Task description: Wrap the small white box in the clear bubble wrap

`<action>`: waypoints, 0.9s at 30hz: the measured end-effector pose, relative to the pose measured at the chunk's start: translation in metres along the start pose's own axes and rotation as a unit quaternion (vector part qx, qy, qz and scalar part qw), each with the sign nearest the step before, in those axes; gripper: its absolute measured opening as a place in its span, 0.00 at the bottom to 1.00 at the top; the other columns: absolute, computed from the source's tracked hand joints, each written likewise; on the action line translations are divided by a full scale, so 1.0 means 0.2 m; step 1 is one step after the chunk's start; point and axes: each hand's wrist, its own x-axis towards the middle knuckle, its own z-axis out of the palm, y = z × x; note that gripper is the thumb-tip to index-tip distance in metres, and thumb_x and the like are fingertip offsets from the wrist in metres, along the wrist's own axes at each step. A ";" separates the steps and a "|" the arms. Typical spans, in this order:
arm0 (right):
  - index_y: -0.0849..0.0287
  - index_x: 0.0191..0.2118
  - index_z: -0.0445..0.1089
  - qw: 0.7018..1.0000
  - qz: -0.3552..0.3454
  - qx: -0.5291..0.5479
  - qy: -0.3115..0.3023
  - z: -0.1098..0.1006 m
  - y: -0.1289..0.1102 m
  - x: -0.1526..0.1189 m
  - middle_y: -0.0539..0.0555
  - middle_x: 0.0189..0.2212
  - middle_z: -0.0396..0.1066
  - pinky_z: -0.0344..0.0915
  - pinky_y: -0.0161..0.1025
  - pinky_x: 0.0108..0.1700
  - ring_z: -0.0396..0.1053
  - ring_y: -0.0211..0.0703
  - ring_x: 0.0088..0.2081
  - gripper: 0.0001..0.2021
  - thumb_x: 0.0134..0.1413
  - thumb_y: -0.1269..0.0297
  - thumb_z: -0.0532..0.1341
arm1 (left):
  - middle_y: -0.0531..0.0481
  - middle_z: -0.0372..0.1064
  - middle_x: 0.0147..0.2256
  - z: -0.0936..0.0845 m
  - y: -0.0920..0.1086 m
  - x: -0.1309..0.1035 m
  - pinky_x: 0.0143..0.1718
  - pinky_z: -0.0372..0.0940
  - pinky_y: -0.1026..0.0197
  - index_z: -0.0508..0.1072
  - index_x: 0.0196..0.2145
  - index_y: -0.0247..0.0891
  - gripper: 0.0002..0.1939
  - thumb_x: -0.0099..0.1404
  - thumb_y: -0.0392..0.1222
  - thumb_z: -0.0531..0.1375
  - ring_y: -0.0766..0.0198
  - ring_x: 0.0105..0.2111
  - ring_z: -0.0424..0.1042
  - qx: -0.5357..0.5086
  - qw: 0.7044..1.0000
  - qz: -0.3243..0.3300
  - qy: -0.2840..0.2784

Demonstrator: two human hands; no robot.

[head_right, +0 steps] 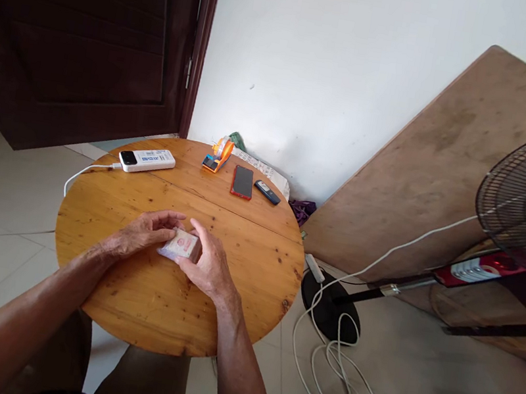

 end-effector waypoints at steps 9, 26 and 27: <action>0.51 0.67 0.51 0.998 0.026 0.032 -0.040 -0.03 0.05 -0.01 0.59 0.64 0.58 0.55 0.57 0.64 0.59 0.56 0.63 0.44 0.45 0.66 0.70 | 0.42 0.74 0.43 -0.03 -0.02 0.03 0.46 0.67 0.54 0.72 0.50 0.34 0.31 0.49 0.50 0.66 0.54 0.43 0.73 0.060 0.990 0.049 0.120; 0.50 0.67 0.52 0.998 0.036 0.033 -0.043 -0.03 0.07 -0.01 0.59 0.64 0.59 0.54 0.57 0.64 0.58 0.56 0.64 0.45 0.44 0.63 0.71 | 0.37 0.70 0.51 -0.01 -0.05 0.02 0.45 0.68 0.52 0.68 0.55 0.35 0.36 0.52 0.53 0.67 0.52 0.46 0.73 0.034 0.998 0.008 0.047; 0.50 0.67 0.53 0.998 0.029 0.033 -0.038 -0.02 0.07 -0.01 0.59 0.64 0.60 0.55 0.57 0.64 0.59 0.56 0.64 0.45 0.43 0.64 0.71 | 0.38 0.70 0.51 -0.01 -0.05 0.02 0.45 0.68 0.52 0.68 0.55 0.35 0.35 0.52 0.53 0.67 0.52 0.46 0.73 0.032 0.999 0.012 0.042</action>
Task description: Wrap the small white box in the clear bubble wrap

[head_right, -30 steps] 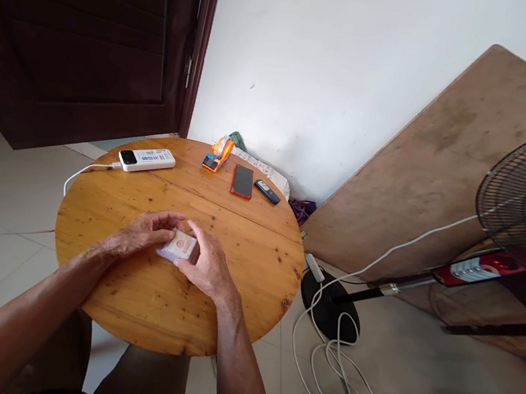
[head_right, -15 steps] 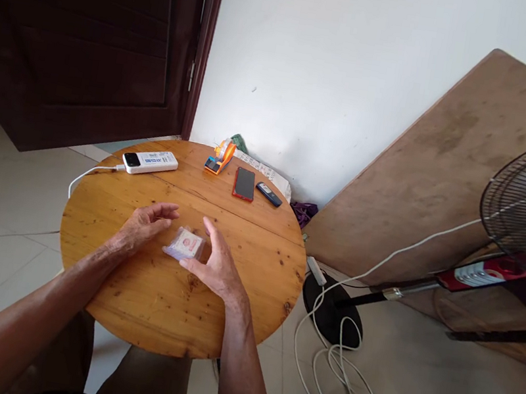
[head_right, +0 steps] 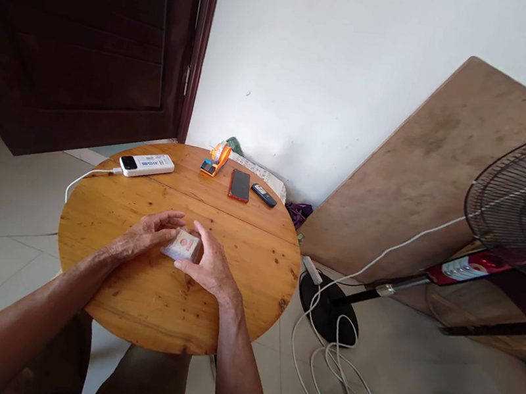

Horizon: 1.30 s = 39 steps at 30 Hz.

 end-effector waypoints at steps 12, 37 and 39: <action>0.52 0.63 0.58 0.998 -0.036 0.000 0.046 0.01 -0.05 0.01 0.57 0.53 0.71 0.63 0.51 0.58 0.70 0.51 0.54 0.37 0.47 0.67 0.67 | 0.51 0.69 0.37 0.03 0.02 0.01 0.34 0.64 0.62 0.70 0.50 0.37 0.27 0.53 0.45 0.66 0.65 0.32 0.69 -0.015 0.999 0.026 -0.033; 0.54 0.36 0.73 0.988 -0.079 0.007 0.130 -0.05 -0.07 0.01 0.56 0.49 0.73 0.61 0.49 0.59 0.70 0.49 0.52 0.06 0.50 0.69 0.63 | 0.51 0.74 0.28 0.00 0.04 0.04 0.33 0.65 0.62 0.75 0.36 0.35 0.24 0.43 0.52 0.70 0.65 0.28 0.71 -0.100 0.977 -0.006 0.188; 0.55 0.31 0.72 0.988 -0.085 0.005 0.129 -0.04 -0.07 0.02 0.56 0.48 0.73 0.61 0.49 0.58 0.70 0.49 0.52 0.03 0.49 0.69 0.63 | 0.52 0.74 0.27 0.00 0.04 0.04 0.33 0.65 0.62 0.75 0.35 0.35 0.23 0.42 0.51 0.70 0.65 0.27 0.71 -0.106 0.976 -0.007 0.190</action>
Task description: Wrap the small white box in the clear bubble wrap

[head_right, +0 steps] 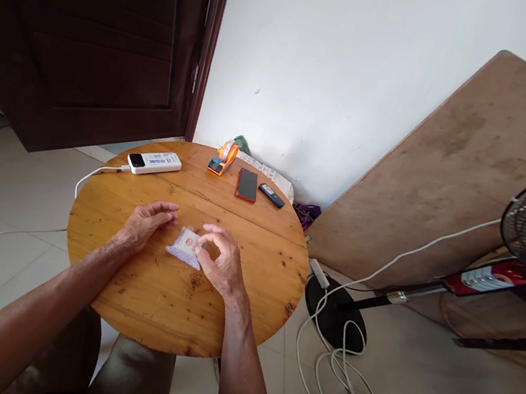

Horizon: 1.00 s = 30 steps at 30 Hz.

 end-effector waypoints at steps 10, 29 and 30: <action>0.54 0.34 0.74 1.000 -0.008 0.004 -0.016 0.01 0.00 0.00 0.56 0.49 0.73 0.61 0.48 0.58 0.69 0.49 0.53 0.06 0.48 0.70 0.64 | 0.49 0.77 0.31 0.01 0.00 -0.02 0.38 0.66 0.59 0.77 0.35 0.34 0.24 0.41 0.49 0.71 0.62 0.31 0.73 0.020 0.998 -0.007 -0.057; 0.48 0.67 0.54 0.982 0.105 0.006 -0.155 -0.08 0.07 -0.03 0.55 0.65 0.57 0.52 0.55 0.66 0.57 0.53 0.65 0.42 0.45 0.71 0.67 | 0.48 0.76 0.35 0.00 -0.01 -0.04 0.36 0.66 0.60 0.76 0.43 0.33 0.23 0.51 0.48 0.65 0.61 0.33 0.73 0.157 0.967 0.011 -0.200; 0.48 0.66 0.55 0.985 0.100 -0.005 -0.143 -0.07 0.07 -0.03 0.55 0.65 0.59 0.53 0.54 0.66 0.58 0.53 0.64 0.42 0.45 0.71 0.67 | 0.47 0.76 0.36 0.00 -0.02 -0.04 0.37 0.66 0.60 0.75 0.44 0.33 0.24 0.51 0.48 0.65 0.61 0.34 0.73 0.158 0.967 0.013 -0.198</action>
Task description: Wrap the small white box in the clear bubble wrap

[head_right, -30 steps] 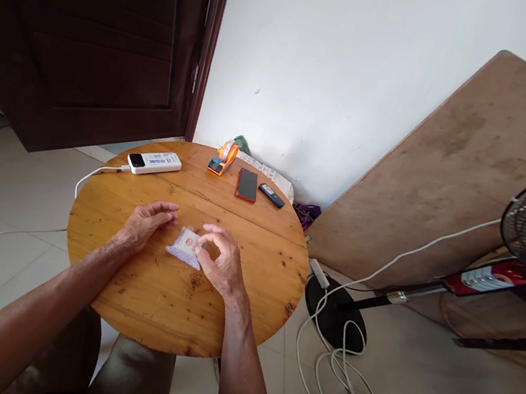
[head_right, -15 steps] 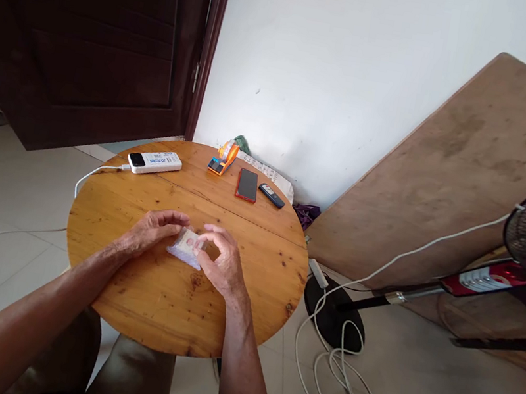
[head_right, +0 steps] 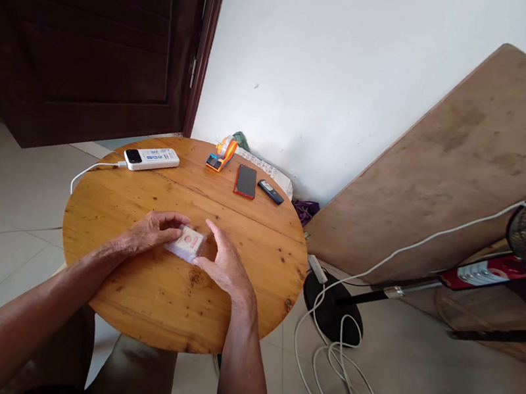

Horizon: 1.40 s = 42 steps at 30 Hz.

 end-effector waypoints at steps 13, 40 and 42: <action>0.51 0.55 0.69 0.997 -0.062 0.022 0.044 -0.03 -0.03 0.00 0.55 0.59 0.66 0.57 0.50 0.63 0.63 0.49 0.61 0.23 0.51 0.68 0.64 | 0.44 0.76 0.41 0.00 0.01 -0.01 0.44 0.67 0.55 0.75 0.43 0.33 0.25 0.49 0.51 0.65 0.56 0.39 0.73 -0.037 0.999 -0.027 0.022; 0.53 0.34 0.67 0.968 -0.134 -0.054 0.204 0.14 -0.09 0.05 0.57 0.44 0.74 0.65 0.46 0.54 0.71 0.47 0.50 0.08 0.63 0.66 0.53 | 0.39 0.74 0.46 0.01 0.03 -0.04 0.48 0.66 0.49 0.75 0.48 0.33 0.29 0.56 0.56 0.62 0.48 0.45 0.72 0.157 0.985 0.061 0.046; 0.53 0.35 0.67 0.972 -0.115 -0.035 0.204 0.14 -0.08 0.05 0.57 0.46 0.74 0.65 0.45 0.54 0.71 0.47 0.50 0.07 0.63 0.64 0.54 | 0.38 0.74 0.46 0.02 0.03 -0.04 0.52 0.63 0.48 0.75 0.49 0.34 0.28 0.57 0.57 0.62 0.47 0.48 0.70 0.239 0.966 0.094 0.043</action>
